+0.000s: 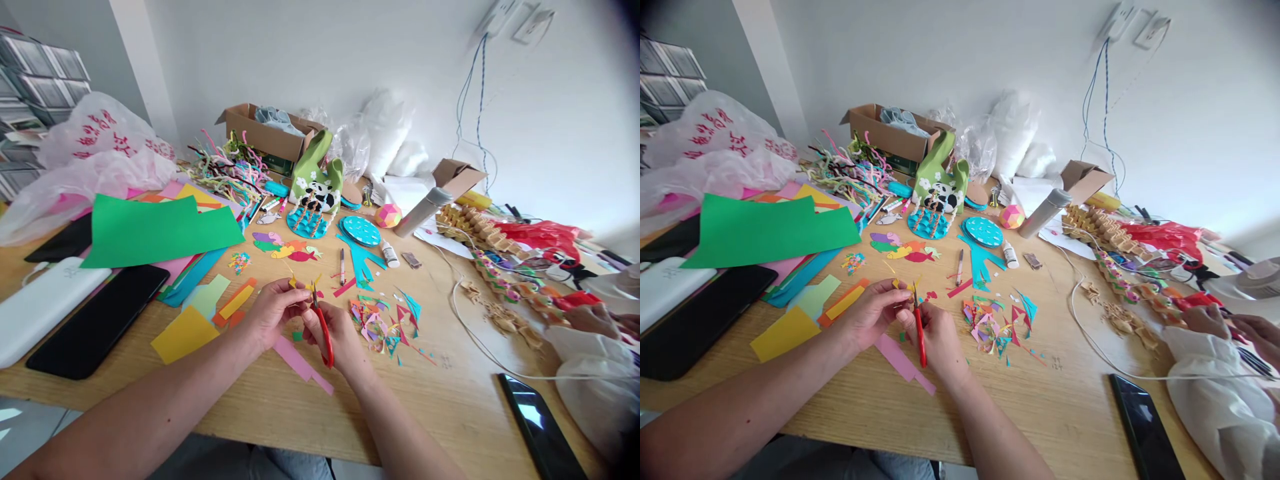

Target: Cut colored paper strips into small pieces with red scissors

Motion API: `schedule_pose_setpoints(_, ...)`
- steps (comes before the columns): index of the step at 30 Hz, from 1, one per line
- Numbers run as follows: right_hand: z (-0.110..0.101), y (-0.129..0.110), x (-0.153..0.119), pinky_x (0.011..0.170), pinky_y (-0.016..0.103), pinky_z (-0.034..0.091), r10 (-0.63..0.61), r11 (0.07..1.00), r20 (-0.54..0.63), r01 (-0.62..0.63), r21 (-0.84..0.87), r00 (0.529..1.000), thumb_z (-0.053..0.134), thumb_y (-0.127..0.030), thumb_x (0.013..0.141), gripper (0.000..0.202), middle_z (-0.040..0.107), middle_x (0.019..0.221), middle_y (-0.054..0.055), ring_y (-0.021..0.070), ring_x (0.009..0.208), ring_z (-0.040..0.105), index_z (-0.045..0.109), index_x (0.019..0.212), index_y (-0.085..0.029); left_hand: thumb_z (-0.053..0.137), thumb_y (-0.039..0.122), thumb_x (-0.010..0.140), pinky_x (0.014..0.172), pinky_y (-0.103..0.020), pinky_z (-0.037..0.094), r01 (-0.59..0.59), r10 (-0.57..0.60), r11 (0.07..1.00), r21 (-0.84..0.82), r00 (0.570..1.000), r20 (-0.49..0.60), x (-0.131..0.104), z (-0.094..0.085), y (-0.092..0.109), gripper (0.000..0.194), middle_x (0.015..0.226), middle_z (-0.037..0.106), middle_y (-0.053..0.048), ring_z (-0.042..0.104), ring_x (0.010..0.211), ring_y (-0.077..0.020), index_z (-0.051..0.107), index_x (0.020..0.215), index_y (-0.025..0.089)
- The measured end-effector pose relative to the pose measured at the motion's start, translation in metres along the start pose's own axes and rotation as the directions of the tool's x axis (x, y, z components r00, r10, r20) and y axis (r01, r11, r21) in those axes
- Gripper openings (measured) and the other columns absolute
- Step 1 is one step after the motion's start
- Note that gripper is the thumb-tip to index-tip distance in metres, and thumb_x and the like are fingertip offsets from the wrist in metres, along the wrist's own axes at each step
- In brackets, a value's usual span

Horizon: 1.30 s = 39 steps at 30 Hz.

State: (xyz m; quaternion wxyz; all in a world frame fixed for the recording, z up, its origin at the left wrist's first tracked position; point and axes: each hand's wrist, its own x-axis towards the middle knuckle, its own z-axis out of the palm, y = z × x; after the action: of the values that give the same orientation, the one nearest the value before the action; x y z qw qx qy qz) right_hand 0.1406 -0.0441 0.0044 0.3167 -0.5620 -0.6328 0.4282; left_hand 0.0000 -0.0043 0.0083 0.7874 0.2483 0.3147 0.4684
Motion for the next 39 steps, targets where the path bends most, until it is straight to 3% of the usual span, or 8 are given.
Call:
schedule_pose_setpoints(29,0.0013,0.0027,-0.0003,0.041,0.02,0.035,0.019,1.0,-0.028,-0.018,0.019,0.999,0.052,-0.064,0.083,0.05,0.058,0.053,0.002,0.011,0.044,0.051,0.051,0.067,-0.016,0.079,0.015,0.057,0.052,-0.02,0.04,0.035,-0.037,0.994,-0.108,0.999,-0.012,-0.0002,0.0008,-0.0056,0.019,0.062,0.063,0.001,0.054,0.054,-0.0076,0.064,0.068,0.013)
schedule_pose_setpoints(39,0.001,0.0011,-0.0006,0.041,0.02,0.035,0.036,0.999,-0.018,-0.036,0.018,0.999,0.054,-0.065,0.081,0.05,0.058,0.053,0.002,0.0114,0.043,0.052,0.051,0.067,-0.017,0.079,0.02,0.06,0.052,-0.02,0.04,-0.01,0.01,1.0,-0.004,1.0,0.016,-0.0004,0.0,-0.0038,0.017,0.061,0.062,0.0,0.054,0.054,-0.0079,0.064,0.065,0.013)
